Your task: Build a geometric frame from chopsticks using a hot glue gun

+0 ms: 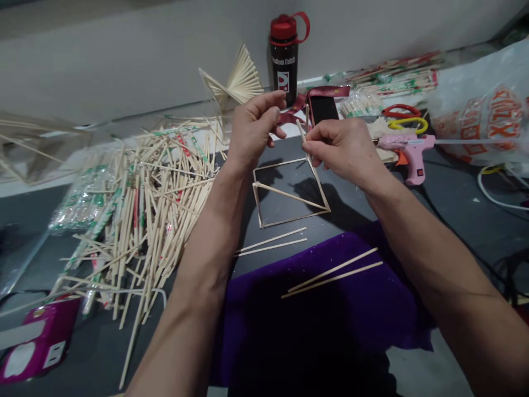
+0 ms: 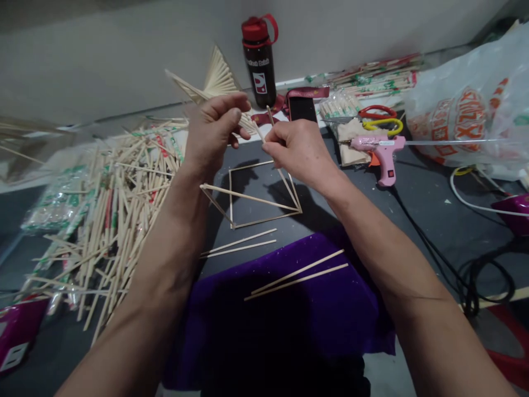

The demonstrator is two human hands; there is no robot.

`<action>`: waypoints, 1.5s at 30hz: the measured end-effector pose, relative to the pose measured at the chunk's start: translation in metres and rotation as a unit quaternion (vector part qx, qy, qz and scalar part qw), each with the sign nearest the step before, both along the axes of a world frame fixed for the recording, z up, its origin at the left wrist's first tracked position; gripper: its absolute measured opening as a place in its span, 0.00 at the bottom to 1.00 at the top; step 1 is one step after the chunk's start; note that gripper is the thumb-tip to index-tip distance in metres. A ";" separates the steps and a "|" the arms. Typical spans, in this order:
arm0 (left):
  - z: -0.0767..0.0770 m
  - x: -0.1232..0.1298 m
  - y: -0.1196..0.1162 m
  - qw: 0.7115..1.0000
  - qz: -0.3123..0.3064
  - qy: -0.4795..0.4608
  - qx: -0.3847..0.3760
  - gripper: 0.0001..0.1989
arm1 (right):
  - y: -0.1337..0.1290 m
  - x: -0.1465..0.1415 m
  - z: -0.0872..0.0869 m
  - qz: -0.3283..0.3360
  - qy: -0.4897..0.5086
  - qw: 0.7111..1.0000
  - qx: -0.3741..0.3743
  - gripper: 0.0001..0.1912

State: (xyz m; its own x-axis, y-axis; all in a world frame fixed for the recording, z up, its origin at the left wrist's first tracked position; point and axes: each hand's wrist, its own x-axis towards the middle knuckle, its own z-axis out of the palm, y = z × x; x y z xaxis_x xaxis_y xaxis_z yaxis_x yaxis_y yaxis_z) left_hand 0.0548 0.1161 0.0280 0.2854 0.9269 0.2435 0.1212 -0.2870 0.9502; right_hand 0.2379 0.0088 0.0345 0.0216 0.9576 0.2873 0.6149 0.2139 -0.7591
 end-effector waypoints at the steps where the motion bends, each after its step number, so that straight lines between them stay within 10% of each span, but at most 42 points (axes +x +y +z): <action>1: 0.001 0.005 0.001 1.000 -0.007 0.003 -0.006 0.16 | 0.001 0.001 -0.001 -0.003 0.002 1.000 0.000 0.11; 17: 0.003 0.027 -0.011 0.990 -0.138 -0.038 0.002 0.17 | 0.001 0.004 -0.003 -0.021 0.002 1.000 0.000 0.10; 45: 0.002 0.023 -0.015 0.990 -0.124 -0.035 -0.056 0.06 | 0.006 0.008 -0.008 -0.049 -0.014 0.999 0.015 0.17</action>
